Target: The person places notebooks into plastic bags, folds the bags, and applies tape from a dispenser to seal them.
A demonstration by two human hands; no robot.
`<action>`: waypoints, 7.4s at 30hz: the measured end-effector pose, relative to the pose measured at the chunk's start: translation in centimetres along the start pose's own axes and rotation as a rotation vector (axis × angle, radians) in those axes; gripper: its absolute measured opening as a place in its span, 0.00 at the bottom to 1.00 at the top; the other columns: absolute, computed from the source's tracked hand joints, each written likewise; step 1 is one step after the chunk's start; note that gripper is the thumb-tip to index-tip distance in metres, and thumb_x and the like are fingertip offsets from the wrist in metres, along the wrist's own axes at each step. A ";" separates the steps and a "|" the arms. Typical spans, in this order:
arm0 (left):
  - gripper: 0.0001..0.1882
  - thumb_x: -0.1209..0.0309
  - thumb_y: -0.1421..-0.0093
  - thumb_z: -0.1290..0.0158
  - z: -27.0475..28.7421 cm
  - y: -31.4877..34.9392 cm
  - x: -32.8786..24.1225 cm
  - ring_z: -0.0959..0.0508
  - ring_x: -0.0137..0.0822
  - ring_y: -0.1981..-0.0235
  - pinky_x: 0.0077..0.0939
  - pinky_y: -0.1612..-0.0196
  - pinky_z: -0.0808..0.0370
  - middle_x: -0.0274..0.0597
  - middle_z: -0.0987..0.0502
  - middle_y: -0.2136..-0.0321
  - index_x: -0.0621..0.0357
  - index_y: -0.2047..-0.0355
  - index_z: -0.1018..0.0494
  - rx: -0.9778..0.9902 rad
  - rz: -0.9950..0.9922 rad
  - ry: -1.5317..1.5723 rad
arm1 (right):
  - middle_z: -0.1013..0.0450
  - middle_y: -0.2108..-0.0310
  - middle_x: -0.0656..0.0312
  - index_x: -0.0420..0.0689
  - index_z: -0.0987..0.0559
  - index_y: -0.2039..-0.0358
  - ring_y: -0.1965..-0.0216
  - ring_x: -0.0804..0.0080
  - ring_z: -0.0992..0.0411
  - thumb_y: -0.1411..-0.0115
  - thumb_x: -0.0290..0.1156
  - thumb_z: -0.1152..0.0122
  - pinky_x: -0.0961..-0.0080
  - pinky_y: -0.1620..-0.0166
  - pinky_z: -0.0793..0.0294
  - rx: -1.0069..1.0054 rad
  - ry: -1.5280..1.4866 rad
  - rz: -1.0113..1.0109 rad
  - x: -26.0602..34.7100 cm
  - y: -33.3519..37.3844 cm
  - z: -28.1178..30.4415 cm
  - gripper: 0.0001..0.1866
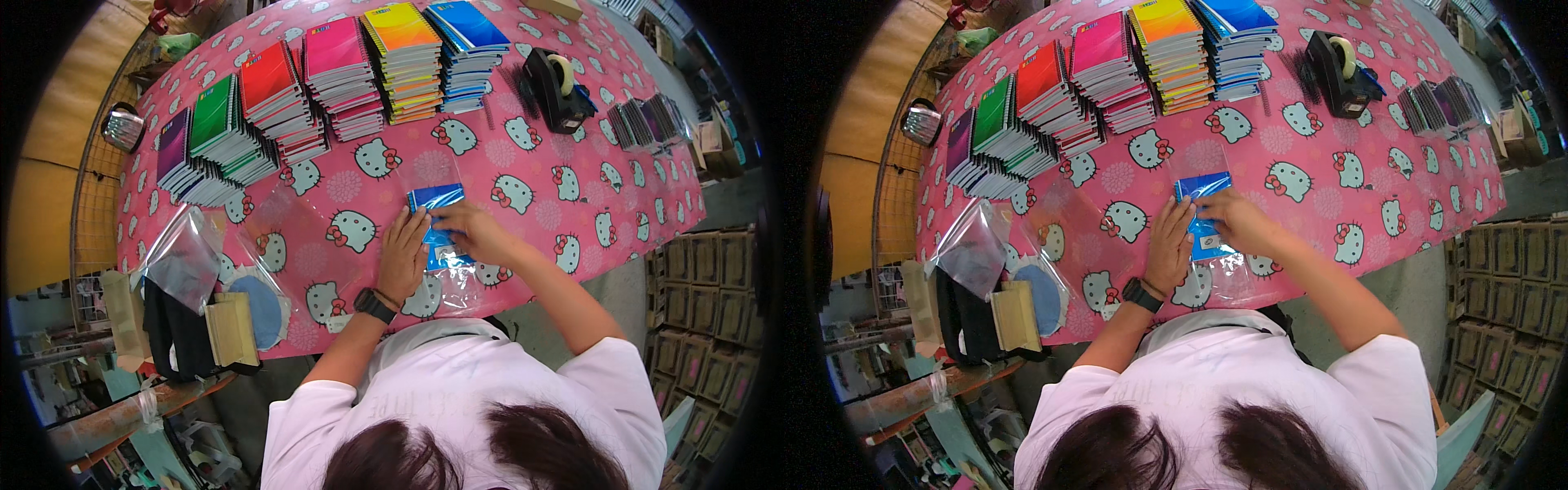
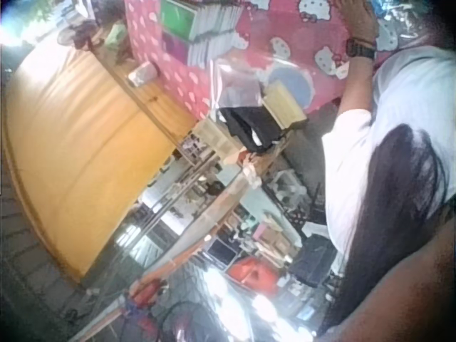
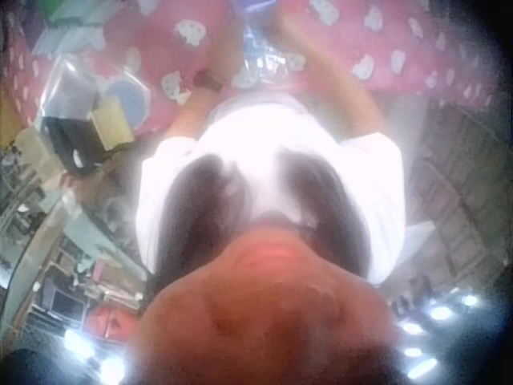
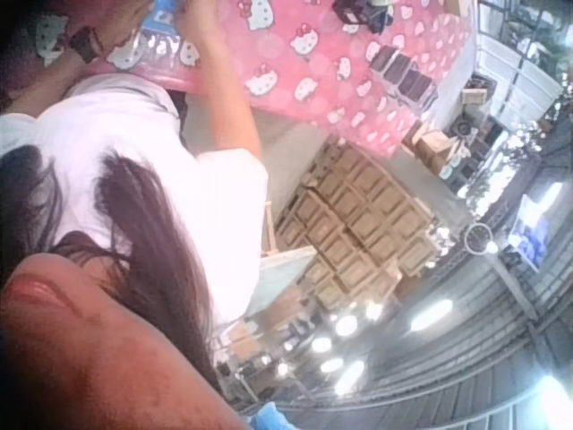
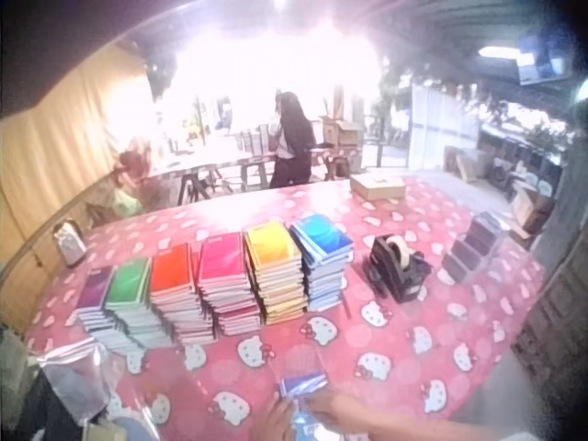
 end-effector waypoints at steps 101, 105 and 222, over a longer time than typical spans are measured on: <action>0.43 0.80 0.58 0.35 -0.8 -6.4 2.4 0.31 0.35 0.49 0.28 0.46 0.32 0.42 0.33 0.50 0.60 0.42 0.44 0.042 0.226 0.943 | 0.39 0.45 0.64 0.48 0.40 0.39 0.43 0.72 0.42 0.62 0.19 0.30 0.72 0.42 0.42 -0.589 -0.797 -0.173 -5.0 2.2 5.0 0.47; 0.40 0.80 0.59 0.34 0.9 -5.8 0.3 0.30 0.34 0.49 0.29 0.49 0.29 0.41 0.33 0.50 0.62 0.47 0.43 0.054 0.220 1.032 | 0.39 0.45 0.64 0.45 0.42 0.39 0.43 0.71 0.41 0.63 0.18 0.29 0.72 0.41 0.42 -0.542 -0.636 -0.189 -2.9 2.4 5.0 0.49; 0.20 0.63 0.54 0.37 4.7 -5.7 -4.5 0.38 0.45 0.43 0.41 0.42 0.43 0.40 0.29 0.51 0.50 0.59 0.23 0.019 -0.100 0.228 | 0.29 0.54 0.58 0.41 0.30 0.47 0.58 0.72 0.30 0.44 0.37 0.40 0.75 0.53 0.31 -0.245 -0.623 0.001 1.9 2.4 8.3 0.25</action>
Point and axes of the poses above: each hand's wrist, its own y-axis away from the middle knuckle, its own z-axis out of the back of the hand, x = y × z, the point moved 10 cm from there along -y, towards the middle knuckle
